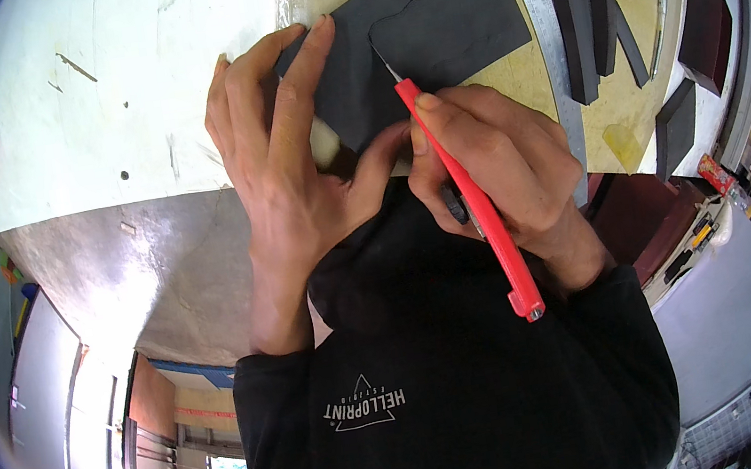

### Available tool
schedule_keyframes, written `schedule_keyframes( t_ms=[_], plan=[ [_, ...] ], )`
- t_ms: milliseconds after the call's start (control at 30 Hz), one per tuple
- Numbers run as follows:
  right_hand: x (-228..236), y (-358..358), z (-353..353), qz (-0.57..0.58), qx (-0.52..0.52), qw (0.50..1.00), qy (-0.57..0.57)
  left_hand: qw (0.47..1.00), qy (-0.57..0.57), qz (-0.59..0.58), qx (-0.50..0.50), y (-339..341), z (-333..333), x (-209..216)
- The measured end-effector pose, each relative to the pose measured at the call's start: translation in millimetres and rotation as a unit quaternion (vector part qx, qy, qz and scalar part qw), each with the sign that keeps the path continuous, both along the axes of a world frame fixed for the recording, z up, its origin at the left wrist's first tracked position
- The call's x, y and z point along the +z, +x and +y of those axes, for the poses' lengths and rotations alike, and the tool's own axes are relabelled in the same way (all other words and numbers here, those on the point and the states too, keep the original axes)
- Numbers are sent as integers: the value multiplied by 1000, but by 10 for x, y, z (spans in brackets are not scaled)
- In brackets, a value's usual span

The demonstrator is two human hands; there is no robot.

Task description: The person uses a red utility knife to cut a wavy pattern into a rectangular piece of black foam. They repeatedly trace the cut line to deepen it and then lift the foam to inspect the incision.

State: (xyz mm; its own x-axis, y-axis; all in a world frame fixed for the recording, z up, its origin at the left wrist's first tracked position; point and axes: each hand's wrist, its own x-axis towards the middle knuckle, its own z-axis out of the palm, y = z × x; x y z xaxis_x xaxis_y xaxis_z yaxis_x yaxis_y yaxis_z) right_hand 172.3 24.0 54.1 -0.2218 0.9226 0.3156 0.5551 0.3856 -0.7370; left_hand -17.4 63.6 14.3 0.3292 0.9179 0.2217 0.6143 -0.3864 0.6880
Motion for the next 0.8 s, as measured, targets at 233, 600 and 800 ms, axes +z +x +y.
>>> schedule_keyframes(
  t_ms=[233, 600, 800],
  plan=[
    [-33, 18, 44, 29, 6, 1000, -6, 999, 33, 25, 6, -5, 11, -21],
    [-53, 26, 153, -2, 11, 996, 88, 997, 65, 6, 31, 45, -28, -42],
    [57, 42, 117, -13, 10, 1000, 19, 997, 63, 2, 34, 29, -26, -40]
  ],
)
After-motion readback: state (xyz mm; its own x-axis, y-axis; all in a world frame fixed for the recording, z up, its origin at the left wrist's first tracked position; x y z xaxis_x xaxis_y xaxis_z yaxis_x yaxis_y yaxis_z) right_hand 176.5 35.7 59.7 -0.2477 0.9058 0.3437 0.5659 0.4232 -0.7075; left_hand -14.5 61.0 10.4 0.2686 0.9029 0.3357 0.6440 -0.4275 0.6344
